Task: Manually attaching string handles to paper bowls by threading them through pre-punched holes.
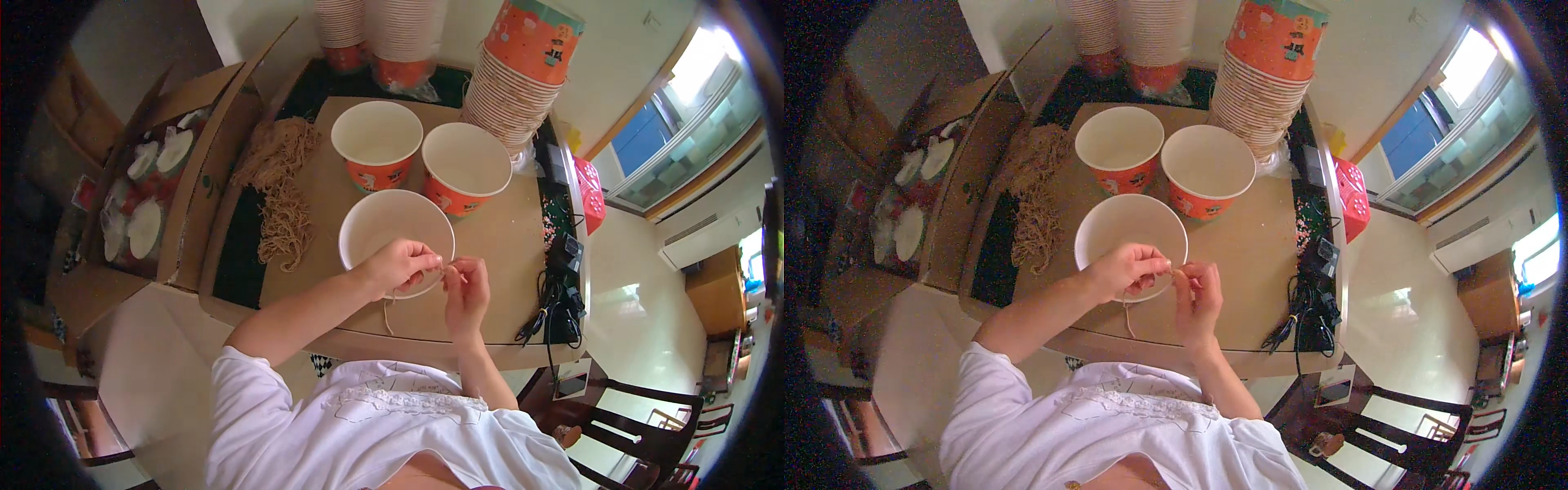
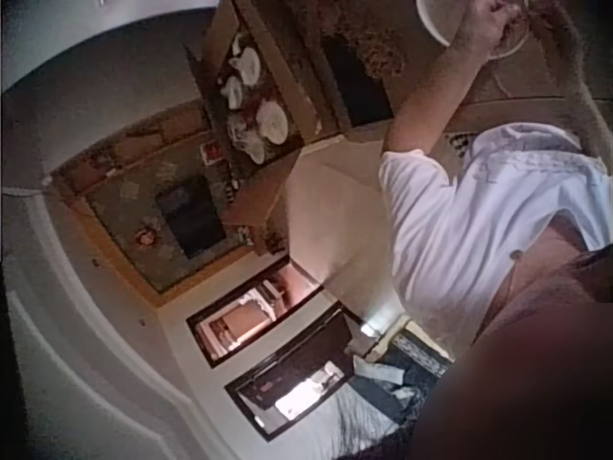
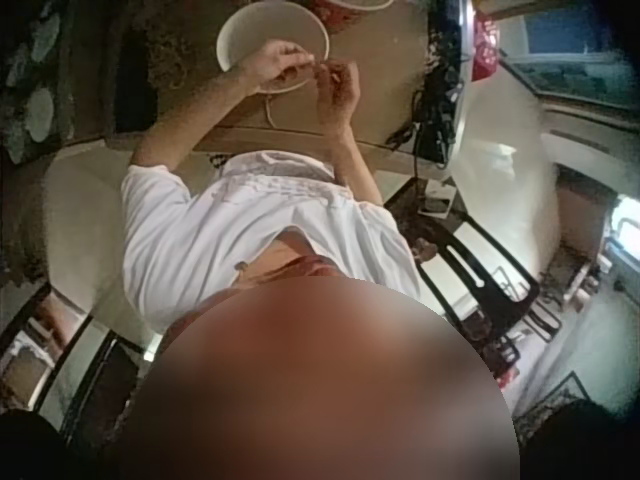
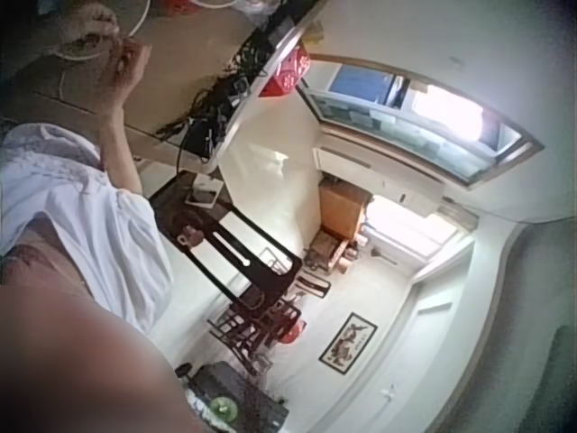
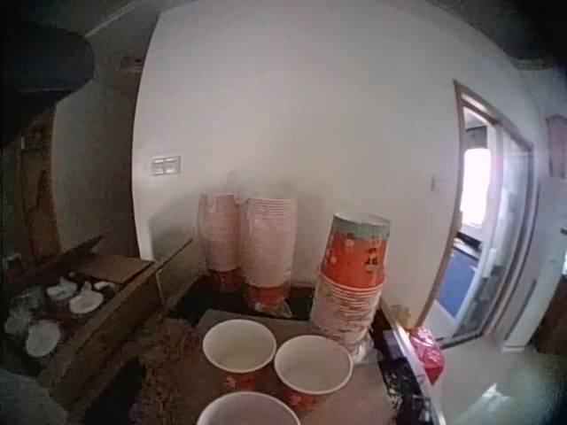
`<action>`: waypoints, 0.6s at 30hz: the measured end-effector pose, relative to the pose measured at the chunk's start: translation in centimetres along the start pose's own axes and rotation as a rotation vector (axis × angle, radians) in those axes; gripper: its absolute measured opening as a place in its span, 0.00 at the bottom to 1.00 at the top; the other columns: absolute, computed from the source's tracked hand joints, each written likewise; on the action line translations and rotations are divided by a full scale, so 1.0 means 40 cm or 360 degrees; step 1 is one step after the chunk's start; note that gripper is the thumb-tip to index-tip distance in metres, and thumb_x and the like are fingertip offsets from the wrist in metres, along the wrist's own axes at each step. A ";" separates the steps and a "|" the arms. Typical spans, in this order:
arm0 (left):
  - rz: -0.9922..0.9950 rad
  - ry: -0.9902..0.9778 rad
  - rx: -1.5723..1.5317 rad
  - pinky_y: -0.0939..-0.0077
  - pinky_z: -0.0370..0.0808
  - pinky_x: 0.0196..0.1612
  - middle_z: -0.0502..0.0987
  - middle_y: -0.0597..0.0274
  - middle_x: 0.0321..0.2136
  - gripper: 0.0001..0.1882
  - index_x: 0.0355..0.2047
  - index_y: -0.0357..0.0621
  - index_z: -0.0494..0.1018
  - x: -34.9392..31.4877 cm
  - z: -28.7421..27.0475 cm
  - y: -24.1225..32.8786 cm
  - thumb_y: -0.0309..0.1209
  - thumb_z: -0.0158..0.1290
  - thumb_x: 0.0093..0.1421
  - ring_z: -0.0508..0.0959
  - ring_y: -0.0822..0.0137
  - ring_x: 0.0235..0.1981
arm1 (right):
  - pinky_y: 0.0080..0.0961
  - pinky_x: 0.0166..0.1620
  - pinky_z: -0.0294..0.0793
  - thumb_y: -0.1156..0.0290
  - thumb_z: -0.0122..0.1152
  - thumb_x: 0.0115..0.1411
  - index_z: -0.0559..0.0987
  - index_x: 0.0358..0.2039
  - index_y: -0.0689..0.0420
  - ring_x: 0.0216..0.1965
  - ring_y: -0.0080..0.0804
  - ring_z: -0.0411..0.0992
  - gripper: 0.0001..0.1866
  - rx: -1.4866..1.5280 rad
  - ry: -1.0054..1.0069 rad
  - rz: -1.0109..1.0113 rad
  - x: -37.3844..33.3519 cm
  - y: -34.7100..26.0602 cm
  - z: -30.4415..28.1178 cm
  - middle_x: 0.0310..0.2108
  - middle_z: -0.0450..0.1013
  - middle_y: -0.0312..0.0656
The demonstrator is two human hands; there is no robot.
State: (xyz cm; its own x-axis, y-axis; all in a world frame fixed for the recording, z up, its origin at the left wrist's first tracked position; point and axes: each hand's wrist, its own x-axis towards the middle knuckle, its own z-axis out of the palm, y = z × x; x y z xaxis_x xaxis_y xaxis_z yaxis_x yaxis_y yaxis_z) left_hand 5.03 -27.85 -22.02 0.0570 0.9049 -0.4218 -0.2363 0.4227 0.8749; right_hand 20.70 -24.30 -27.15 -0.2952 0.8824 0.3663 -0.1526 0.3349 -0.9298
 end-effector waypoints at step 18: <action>-0.0064 -0.0024 -0.0345 0.90 0.56 0.16 0.67 0.74 0.17 0.06 0.28 0.43 0.75 -0.010 0.001 0.006 0.32 0.54 0.59 0.64 0.83 0.17 | 0.21 0.36 0.72 0.83 0.59 0.53 0.79 0.37 0.61 0.35 0.29 0.72 0.10 -0.0492 0.0045 -0.0524 0.004 -0.020 0.004 0.35 0.72 0.44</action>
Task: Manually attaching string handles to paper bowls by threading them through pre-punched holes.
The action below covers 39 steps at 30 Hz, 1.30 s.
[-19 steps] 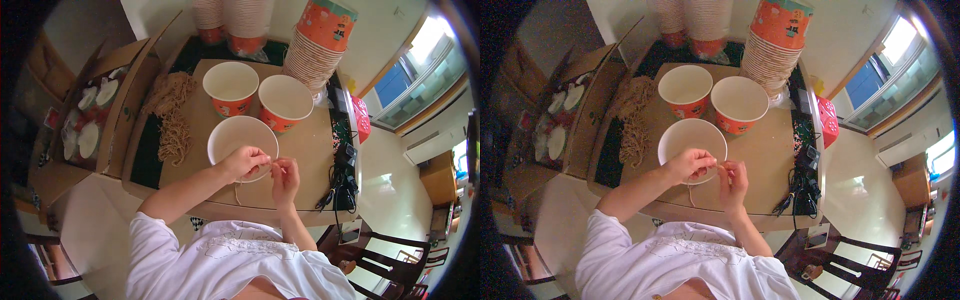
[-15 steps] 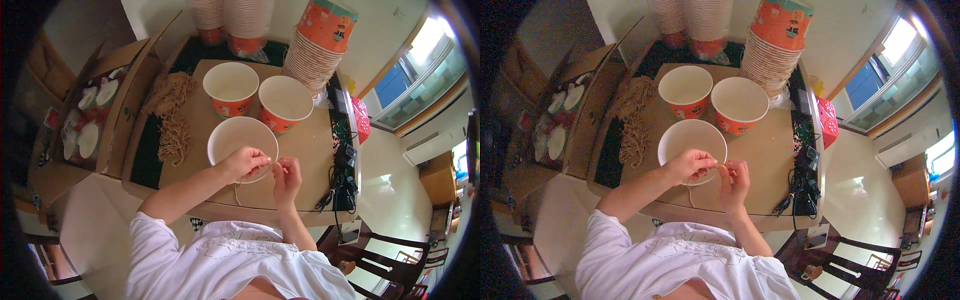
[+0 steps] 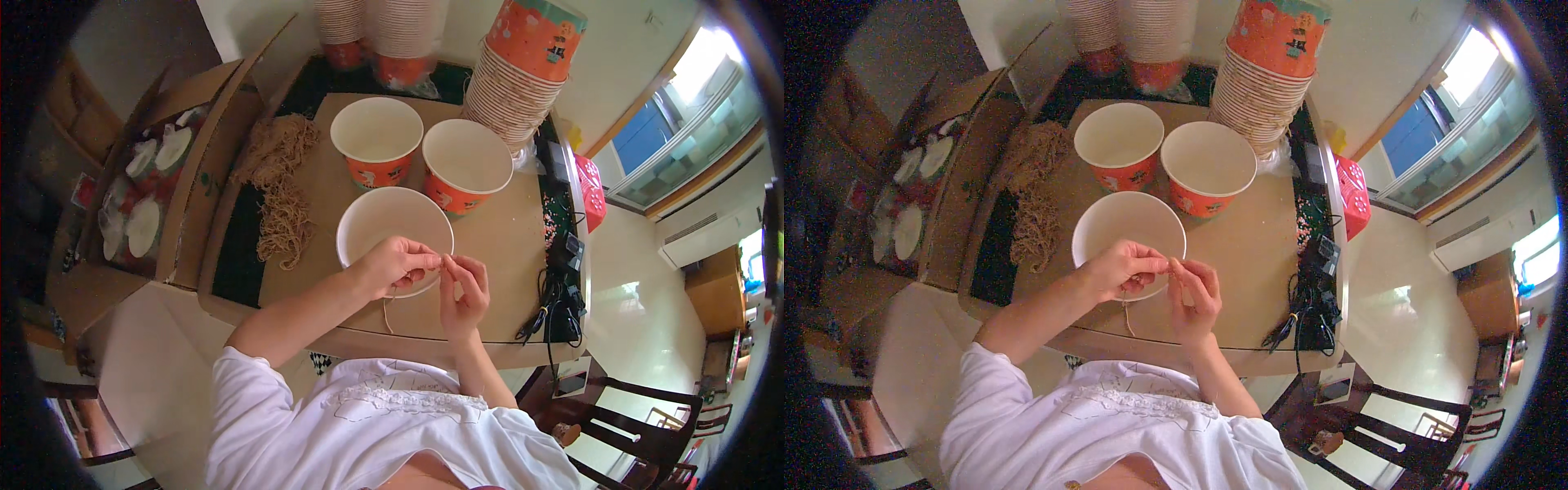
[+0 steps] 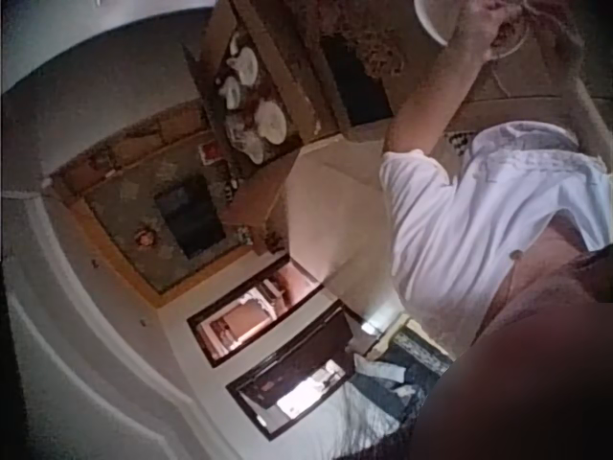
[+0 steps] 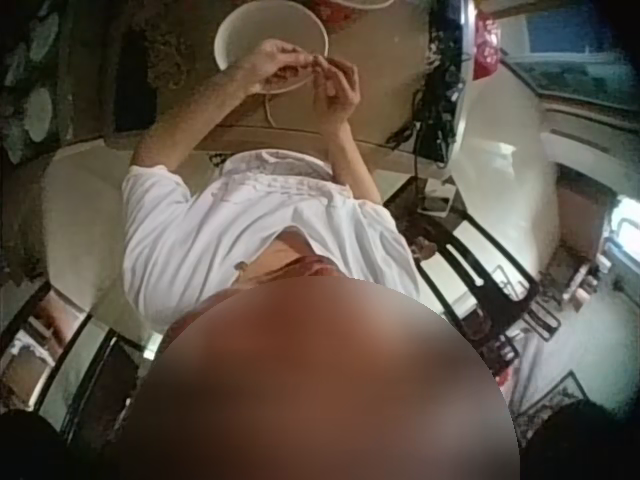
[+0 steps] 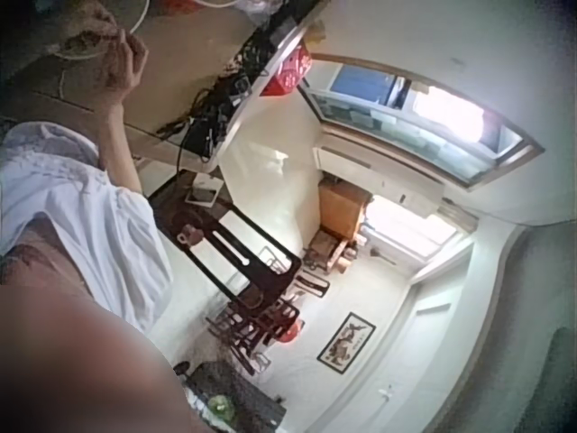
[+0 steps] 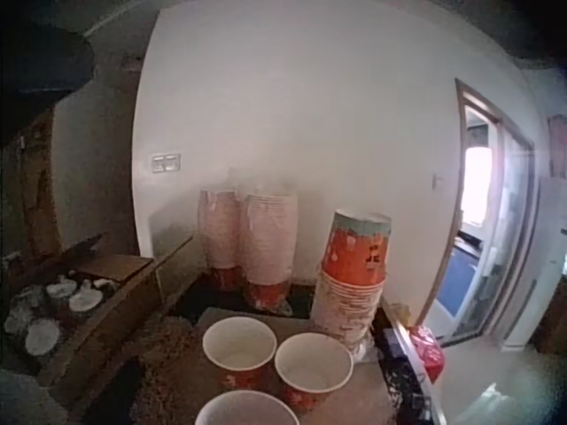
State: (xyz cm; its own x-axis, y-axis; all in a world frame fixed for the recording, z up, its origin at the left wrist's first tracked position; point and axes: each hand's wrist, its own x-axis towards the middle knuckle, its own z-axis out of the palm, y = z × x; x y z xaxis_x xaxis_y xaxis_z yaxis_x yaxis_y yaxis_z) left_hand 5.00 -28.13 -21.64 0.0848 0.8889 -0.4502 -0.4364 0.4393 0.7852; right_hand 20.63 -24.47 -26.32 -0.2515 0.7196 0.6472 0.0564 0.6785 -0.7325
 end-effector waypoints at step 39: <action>-0.0022 0.0043 0.0142 0.90 0.57 0.17 0.69 0.73 0.19 0.06 0.30 0.44 0.75 0.011 -0.008 -0.006 0.33 0.55 0.59 0.65 0.83 0.18 | 0.22 0.35 0.71 0.87 0.61 0.49 0.76 0.29 0.63 0.31 0.30 0.71 0.08 0.0209 -0.0194 0.0143 0.029 0.006 -0.033 0.30 0.72 0.43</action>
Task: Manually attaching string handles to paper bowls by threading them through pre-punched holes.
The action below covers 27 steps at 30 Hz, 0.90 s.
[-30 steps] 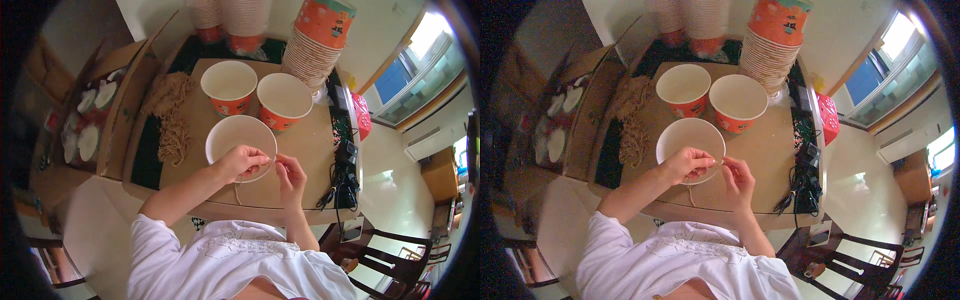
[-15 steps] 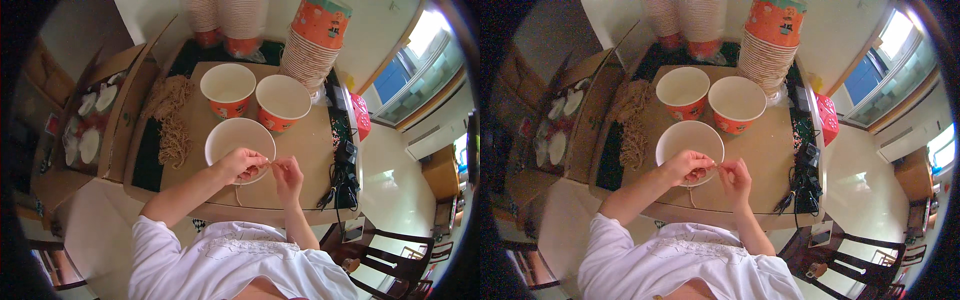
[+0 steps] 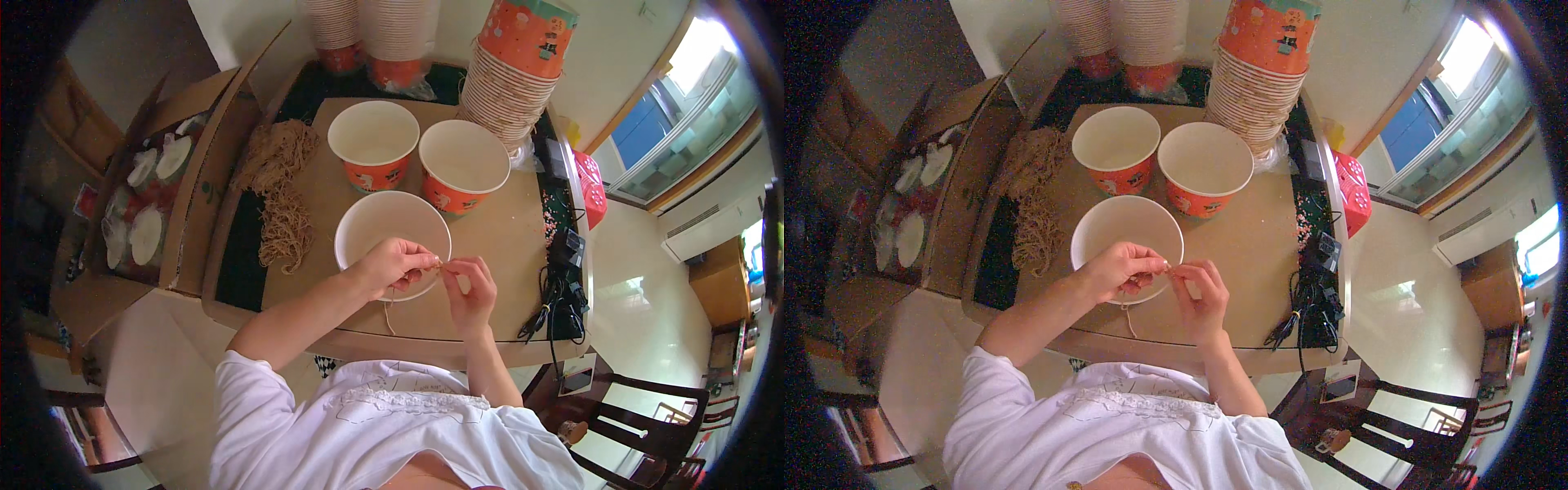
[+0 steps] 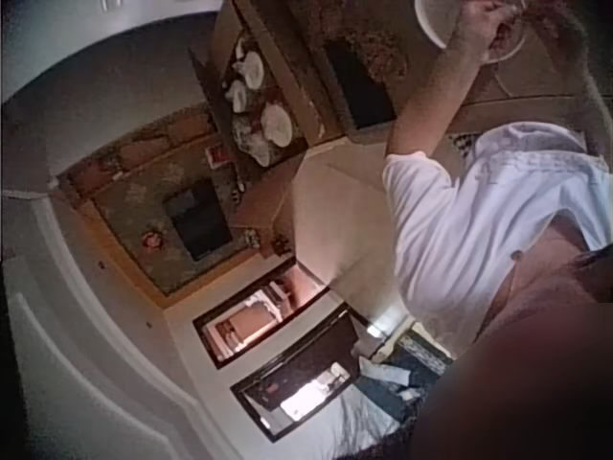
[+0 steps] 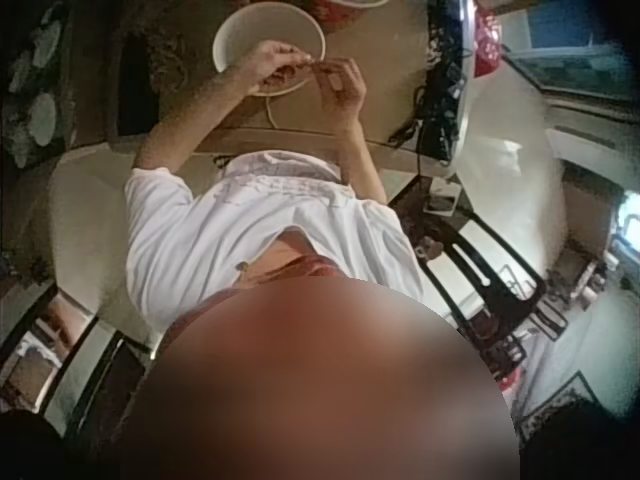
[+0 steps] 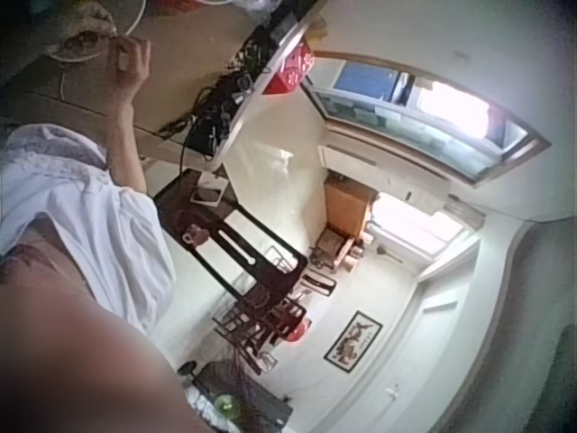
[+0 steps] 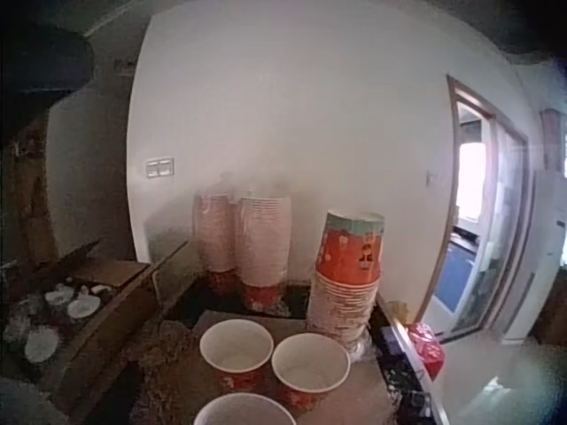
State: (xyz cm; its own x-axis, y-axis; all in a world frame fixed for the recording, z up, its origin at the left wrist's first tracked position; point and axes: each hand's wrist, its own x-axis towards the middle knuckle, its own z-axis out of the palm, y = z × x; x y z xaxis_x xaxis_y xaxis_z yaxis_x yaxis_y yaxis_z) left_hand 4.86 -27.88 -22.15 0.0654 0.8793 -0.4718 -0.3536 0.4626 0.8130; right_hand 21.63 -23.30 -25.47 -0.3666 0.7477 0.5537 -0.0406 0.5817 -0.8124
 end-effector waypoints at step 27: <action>0.0873 0.0272 0.0893 0.81 0.71 0.29 0.73 0.70 0.25 0.04 0.32 0.40 0.76 -0.022 -0.004 -0.024 0.26 0.56 0.56 0.72 0.78 0.25 | 0.15 0.34 0.66 0.77 0.60 0.57 0.75 0.38 0.60 0.30 0.19 0.67 0.08 0.0464 -0.0219 0.0618 0.029 -0.014 -0.021 0.28 0.70 0.34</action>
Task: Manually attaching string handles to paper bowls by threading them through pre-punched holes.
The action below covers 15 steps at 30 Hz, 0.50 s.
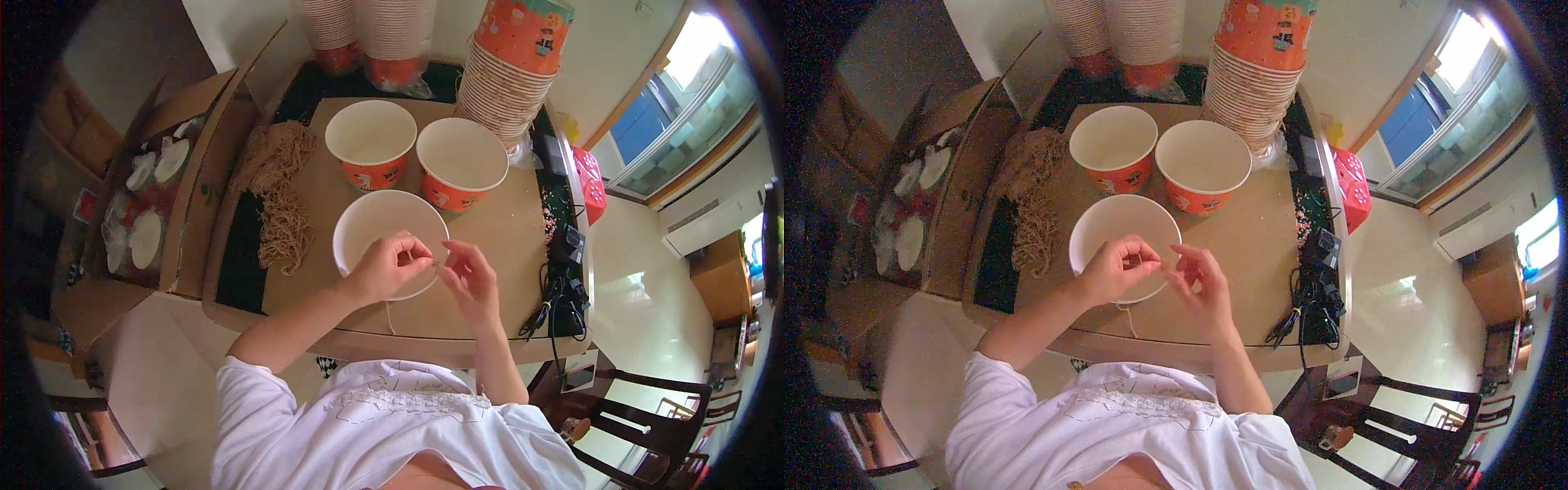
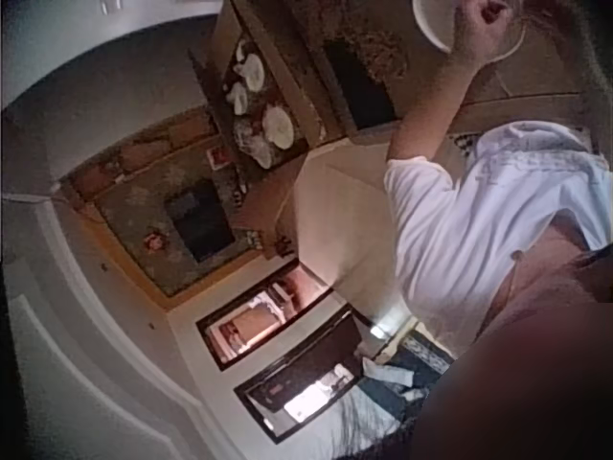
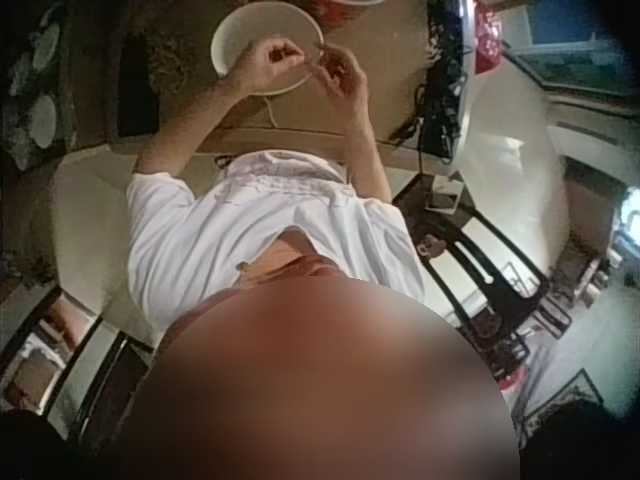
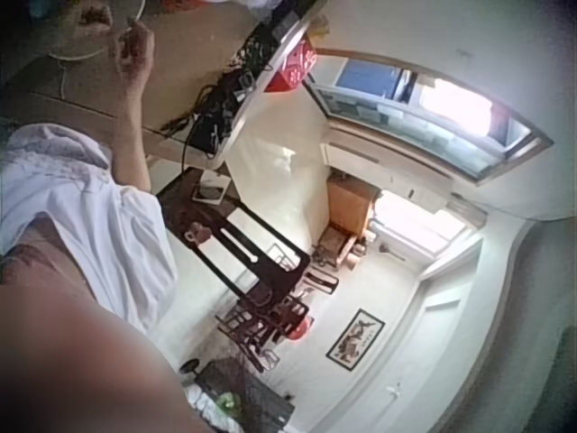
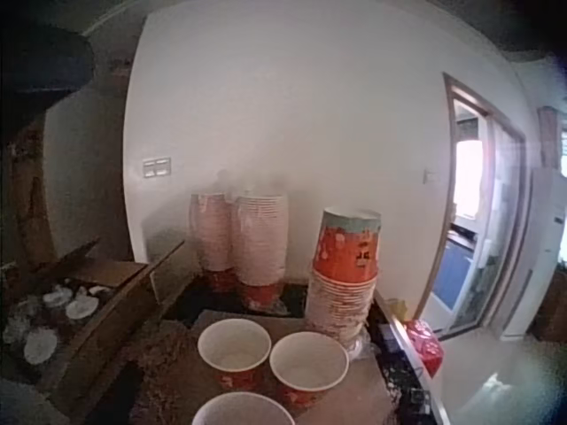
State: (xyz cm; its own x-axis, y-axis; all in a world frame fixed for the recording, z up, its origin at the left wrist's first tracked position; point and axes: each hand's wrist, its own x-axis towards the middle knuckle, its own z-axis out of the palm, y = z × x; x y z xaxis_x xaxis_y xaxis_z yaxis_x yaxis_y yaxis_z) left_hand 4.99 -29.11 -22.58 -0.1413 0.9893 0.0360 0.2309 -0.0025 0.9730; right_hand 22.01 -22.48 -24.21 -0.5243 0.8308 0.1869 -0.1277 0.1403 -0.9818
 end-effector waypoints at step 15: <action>0.0268 0.0230 0.0814 0.71 0.73 0.29 0.74 0.61 0.27 0.04 0.27 0.44 0.76 -0.026 -0.001 0.049 0.27 0.59 0.51 0.77 0.63 0.26 | 0.25 0.35 0.71 0.77 0.60 0.55 0.78 0.31 0.60 0.31 0.31 0.72 0.03 -0.0803 -0.0202 -0.0602 0.078 -0.036 -0.022 0.31 0.73 0.41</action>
State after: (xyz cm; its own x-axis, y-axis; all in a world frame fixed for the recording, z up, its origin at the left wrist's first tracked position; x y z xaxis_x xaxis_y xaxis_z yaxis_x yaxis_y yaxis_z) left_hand 5.55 -30.13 -20.68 -0.1843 0.9513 0.2471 0.6946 -0.0518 0.7176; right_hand 21.31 -19.60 -22.25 -0.6199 0.6084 0.4956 0.0722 0.6731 -0.7360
